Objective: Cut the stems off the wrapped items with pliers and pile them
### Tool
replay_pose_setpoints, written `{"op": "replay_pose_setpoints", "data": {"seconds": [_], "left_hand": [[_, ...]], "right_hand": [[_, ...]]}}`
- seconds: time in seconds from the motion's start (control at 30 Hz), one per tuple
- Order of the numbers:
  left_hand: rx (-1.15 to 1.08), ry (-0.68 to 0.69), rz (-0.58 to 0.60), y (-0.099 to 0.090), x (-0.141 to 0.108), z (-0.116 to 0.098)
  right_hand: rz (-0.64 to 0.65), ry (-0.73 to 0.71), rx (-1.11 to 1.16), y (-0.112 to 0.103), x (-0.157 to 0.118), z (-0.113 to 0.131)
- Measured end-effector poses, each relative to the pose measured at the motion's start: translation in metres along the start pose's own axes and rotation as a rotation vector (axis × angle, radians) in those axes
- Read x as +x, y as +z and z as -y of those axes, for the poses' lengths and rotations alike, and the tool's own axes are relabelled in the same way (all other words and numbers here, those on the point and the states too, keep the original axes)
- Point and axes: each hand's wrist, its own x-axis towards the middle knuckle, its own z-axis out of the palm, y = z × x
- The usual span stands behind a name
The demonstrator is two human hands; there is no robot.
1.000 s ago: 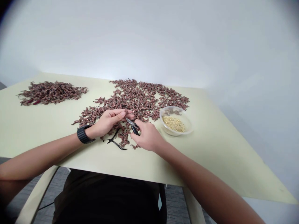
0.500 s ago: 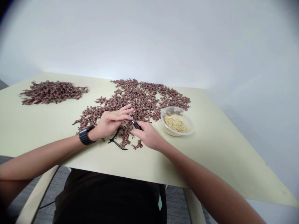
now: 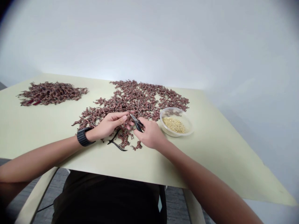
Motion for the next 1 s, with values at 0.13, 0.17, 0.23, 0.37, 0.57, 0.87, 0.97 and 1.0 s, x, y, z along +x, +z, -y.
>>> {"op": "replay_pose_setpoints", "data": {"seconds": [0.13, 0.17, 0.23, 0.37, 0.57, 0.87, 0.97, 1.0], "left_hand": [[0.035, 0.009, 0.001, 0.002, -0.001, -0.002], [0.056, 0.016, -0.01, 0.002, -0.001, -0.001], [0.107, 0.039, -0.027, 0.002, -0.001, 0.0], [0.217, 0.084, -0.068, 0.002, -0.001, 0.001], [0.549, 0.254, -0.141, -0.001, -0.003, 0.006], [0.866, 0.544, -0.067, -0.024, 0.001, 0.017], [0.524, 0.267, -0.17, -0.013, 0.0, 0.011], [0.361, 0.163, -0.164, -0.009, 0.0, 0.009]], "right_hand": [[0.003, 0.007, 0.018, 0.003, -0.001, 0.0], [0.008, 0.013, 0.029, 0.003, -0.001, 0.0], [0.025, 0.027, 0.067, 0.004, -0.002, 0.003], [0.054, 0.066, 0.178, 0.004, -0.002, 0.01], [0.216, 0.209, 0.56, 0.002, -0.003, 0.018], [0.653, 0.501, 1.018, -0.016, -0.001, 0.019], [0.359, 0.312, 0.652, -0.012, 0.001, 0.015], [0.226, 0.217, 0.468, -0.01, 0.001, 0.013]]}}
